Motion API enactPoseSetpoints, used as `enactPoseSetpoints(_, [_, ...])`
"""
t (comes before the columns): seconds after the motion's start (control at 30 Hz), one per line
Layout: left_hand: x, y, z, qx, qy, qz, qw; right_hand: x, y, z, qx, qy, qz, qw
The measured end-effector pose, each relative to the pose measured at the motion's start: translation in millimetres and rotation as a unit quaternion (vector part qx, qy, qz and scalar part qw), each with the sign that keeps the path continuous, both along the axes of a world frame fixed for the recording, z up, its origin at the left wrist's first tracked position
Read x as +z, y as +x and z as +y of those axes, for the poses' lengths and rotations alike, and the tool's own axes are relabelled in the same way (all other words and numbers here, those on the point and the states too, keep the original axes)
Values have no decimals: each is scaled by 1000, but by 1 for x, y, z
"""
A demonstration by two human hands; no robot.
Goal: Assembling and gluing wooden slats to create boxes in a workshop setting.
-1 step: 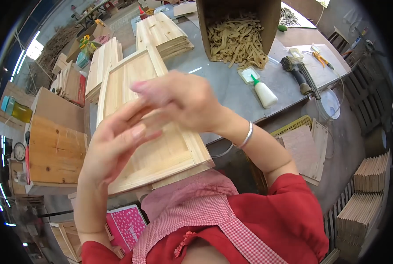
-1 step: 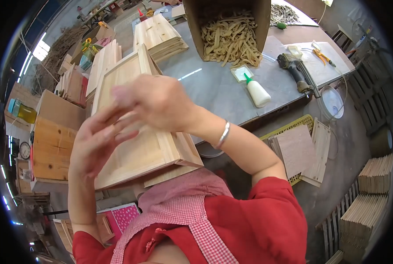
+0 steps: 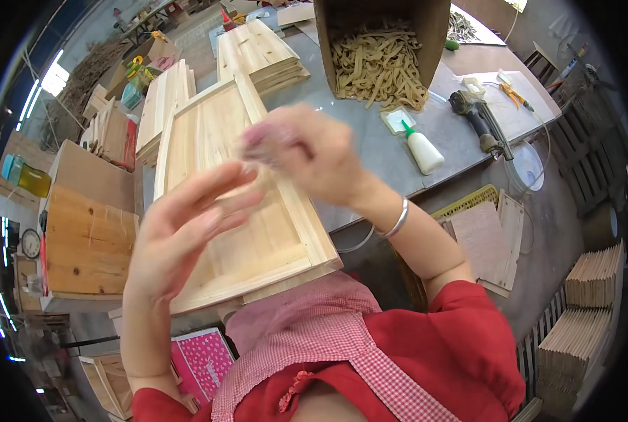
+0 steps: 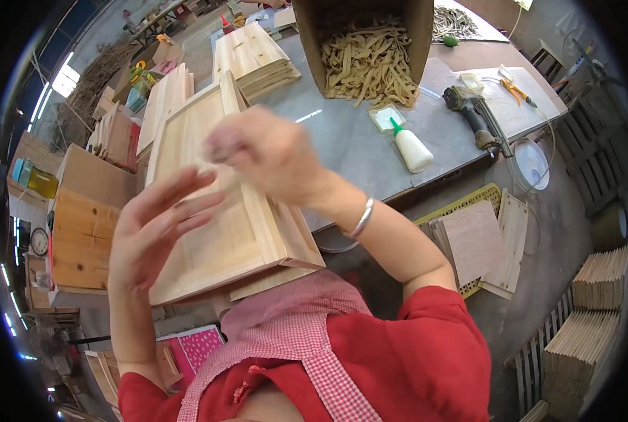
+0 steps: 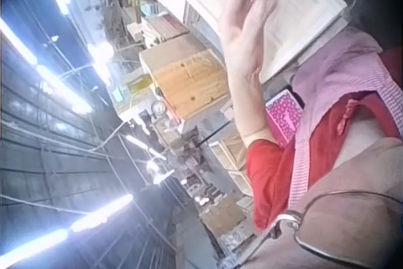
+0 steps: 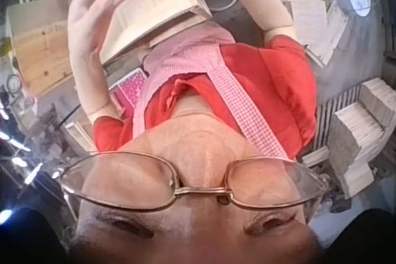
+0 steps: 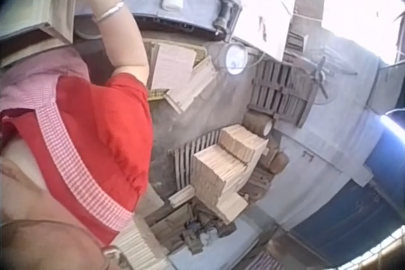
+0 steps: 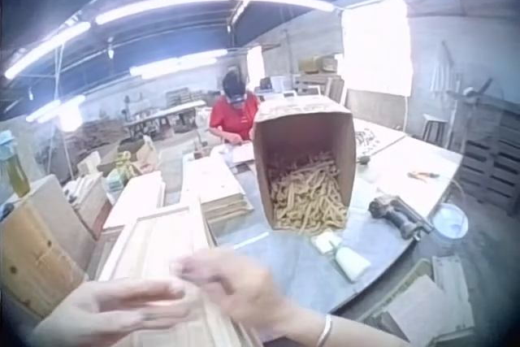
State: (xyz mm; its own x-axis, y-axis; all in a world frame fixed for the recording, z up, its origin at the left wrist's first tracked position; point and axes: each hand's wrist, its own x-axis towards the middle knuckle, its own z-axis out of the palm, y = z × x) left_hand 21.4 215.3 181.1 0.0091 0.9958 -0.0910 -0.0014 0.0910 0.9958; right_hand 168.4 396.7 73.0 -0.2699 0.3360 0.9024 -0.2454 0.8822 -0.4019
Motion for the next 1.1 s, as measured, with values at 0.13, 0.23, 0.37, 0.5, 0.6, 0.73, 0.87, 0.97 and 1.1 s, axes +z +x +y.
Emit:
enactPoseSetpoints(0.13, [-1, -52, -55, 26, 75, 58, 995, -48, 58, 59, -157, -190, -115, 962])
enactPoseSetpoints(0.23, [10, -39, -72, -1, 124, 397, 909, -101, 66, 74, -181, -217, -313, 907])
enactPoseSetpoints(0.37, [-12, -40, -80, -83, 83, 591, 798, -110, 51, 87, -130, -169, -596, 774])
enactPoseSetpoints(0.5, [-18, -54, -100, 2, 100, 514, 852, -132, 61, 180, -398, -74, -307, 862])
enactPoseSetpoints(0.6, [-20, -60, -113, 61, 101, 497, 860, -126, 73, 230, -515, -33, -371, 772])
enactPoseSetpoints(0.73, [-26, -64, -128, 120, 102, 477, 865, -118, 60, 245, -440, -10, -469, 766])
enactPoseSetpoints(0.87, [-25, -62, -133, 171, 118, 453, 867, -68, 2, 200, -248, -44, -381, 890])
enactPoseSetpoints(0.97, [-27, -65, -127, 160, 142, 451, 867, -66, -8, 189, -128, -130, -432, 883])
enactPoseSetpoints(1.1, [-28, -72, -124, 155, 166, 445, 866, -65, 15, 205, -146, -152, -468, 858])
